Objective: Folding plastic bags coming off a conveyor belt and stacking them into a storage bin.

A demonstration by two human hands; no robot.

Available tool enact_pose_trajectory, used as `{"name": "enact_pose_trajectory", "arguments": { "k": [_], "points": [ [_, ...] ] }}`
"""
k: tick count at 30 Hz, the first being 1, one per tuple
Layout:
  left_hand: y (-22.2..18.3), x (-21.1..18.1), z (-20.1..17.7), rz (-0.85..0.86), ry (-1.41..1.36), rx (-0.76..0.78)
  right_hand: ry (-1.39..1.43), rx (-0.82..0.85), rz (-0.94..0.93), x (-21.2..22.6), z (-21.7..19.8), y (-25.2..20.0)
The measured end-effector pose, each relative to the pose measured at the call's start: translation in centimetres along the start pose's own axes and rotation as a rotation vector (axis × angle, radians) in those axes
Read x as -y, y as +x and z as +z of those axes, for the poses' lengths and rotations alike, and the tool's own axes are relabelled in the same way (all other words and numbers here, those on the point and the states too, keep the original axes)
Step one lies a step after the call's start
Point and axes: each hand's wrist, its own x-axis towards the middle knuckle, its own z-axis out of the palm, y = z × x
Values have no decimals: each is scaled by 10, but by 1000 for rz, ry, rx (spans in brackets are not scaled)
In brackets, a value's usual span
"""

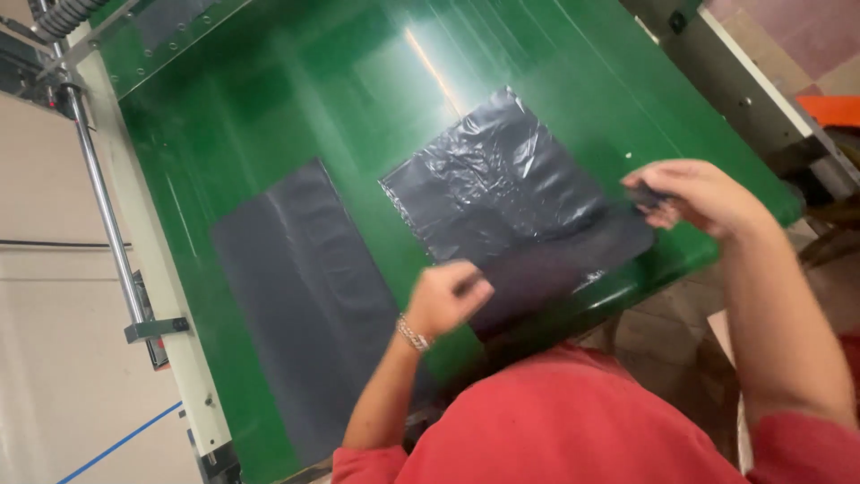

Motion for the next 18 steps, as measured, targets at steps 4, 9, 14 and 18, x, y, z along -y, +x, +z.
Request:
{"name": "enact_pose_trajectory", "arguments": {
  "k": [4, 9, 14, 18],
  "points": [
    [46, 123, -14, -121, 109, -395, -53, -32, -33, 17, 32, 145],
    [72, 252, -7, -375, 449, -369, -605, -137, -63, 44, 79, 256],
    [78, 246, -6, -420, 521, -380, -1311, -118, -437, 41, 107, 324],
    [85, 196, -13, -537, 902, -380, -1535, 48, -398, 60, 129, 326]
  ]
}}
